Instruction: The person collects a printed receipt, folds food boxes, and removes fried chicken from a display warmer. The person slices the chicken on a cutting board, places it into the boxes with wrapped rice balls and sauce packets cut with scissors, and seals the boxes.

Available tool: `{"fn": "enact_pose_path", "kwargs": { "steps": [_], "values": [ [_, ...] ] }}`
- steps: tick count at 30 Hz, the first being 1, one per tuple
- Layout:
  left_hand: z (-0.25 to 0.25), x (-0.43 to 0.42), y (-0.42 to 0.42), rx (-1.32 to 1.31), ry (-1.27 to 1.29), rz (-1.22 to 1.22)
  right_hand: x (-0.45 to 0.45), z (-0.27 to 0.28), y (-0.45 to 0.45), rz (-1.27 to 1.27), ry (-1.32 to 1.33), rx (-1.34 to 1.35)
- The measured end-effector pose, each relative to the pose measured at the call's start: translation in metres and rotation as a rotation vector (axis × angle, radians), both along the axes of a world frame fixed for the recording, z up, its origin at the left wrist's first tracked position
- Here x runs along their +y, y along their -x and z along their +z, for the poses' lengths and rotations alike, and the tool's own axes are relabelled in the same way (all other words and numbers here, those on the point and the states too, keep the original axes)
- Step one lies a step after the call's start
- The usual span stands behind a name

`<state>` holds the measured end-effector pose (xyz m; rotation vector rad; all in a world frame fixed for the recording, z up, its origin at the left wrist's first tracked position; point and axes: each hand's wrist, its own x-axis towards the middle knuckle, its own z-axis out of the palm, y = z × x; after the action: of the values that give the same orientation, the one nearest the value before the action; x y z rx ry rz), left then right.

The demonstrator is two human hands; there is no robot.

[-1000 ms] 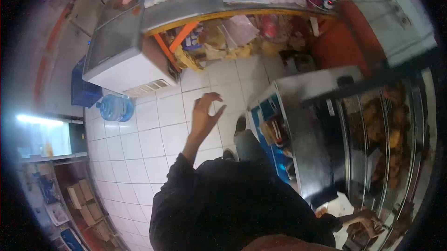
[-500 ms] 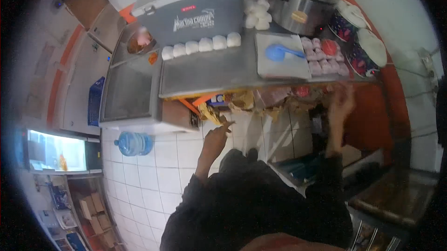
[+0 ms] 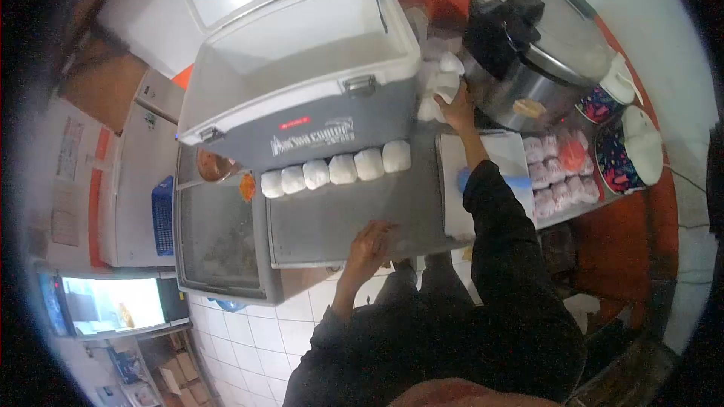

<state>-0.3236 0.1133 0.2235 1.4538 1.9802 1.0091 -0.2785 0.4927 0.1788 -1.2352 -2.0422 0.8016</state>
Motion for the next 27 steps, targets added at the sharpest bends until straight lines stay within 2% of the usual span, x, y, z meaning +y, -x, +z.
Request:
{"fn": "enact_pose_path", "kwargs": {
  "steps": [1,3,4,5,7,9,10,12,15,17,18,20,23,27],
  "values": [
    [-0.002,0.016,0.0,-0.197,-0.017,-0.01,0.006,0.009,0.01,0.005,0.007,-0.005],
    [-0.002,0.049,-0.003,-0.216,0.028,-0.024,0.018,0.007,0.021,-0.045,-0.016,-0.301],
    [0.002,0.069,-0.005,-0.143,0.02,-0.075,0.029,-0.011,0.022,-0.036,-0.177,-0.23],
    [0.006,0.082,-0.008,-0.065,0.017,-0.132,0.03,-0.017,0.019,-0.028,-0.158,-0.24],
    [0.01,0.106,-0.018,-0.089,0.046,-0.115,0.023,-0.014,0.01,0.012,-0.1,0.021],
    [0.022,0.153,-0.012,-0.105,0.037,-0.1,-0.008,0.003,-0.03,0.007,-0.012,0.086],
    [0.033,0.173,-0.01,-0.117,-0.078,-0.055,-0.011,-0.049,-0.039,-0.072,-0.11,-0.01],
    [0.029,0.217,-0.004,-0.013,-0.271,0.032,-0.01,-0.104,-0.054,-0.141,-0.194,-0.128],
    [0.012,0.308,0.006,0.267,-0.417,0.257,-0.004,-0.101,-0.047,0.119,-0.112,-0.393],
    [-0.006,0.348,0.023,0.264,-0.321,0.251,-0.012,-0.106,-0.046,-0.047,-0.247,-0.086],
    [-0.018,0.362,0.03,0.261,-0.286,0.25,-0.014,-0.102,-0.054,-0.042,-0.244,-0.09],
    [-0.043,0.385,0.048,0.52,-0.058,0.243,-0.009,-0.074,-0.07,0.058,0.037,-0.125],
    [-0.072,0.392,0.061,0.886,0.329,0.211,-0.012,-0.02,-0.086,0.037,0.183,-0.034],
    [-0.049,0.356,0.04,0.757,0.173,0.185,-0.012,-0.006,-0.098,0.032,0.028,-0.002]
  ]
}}
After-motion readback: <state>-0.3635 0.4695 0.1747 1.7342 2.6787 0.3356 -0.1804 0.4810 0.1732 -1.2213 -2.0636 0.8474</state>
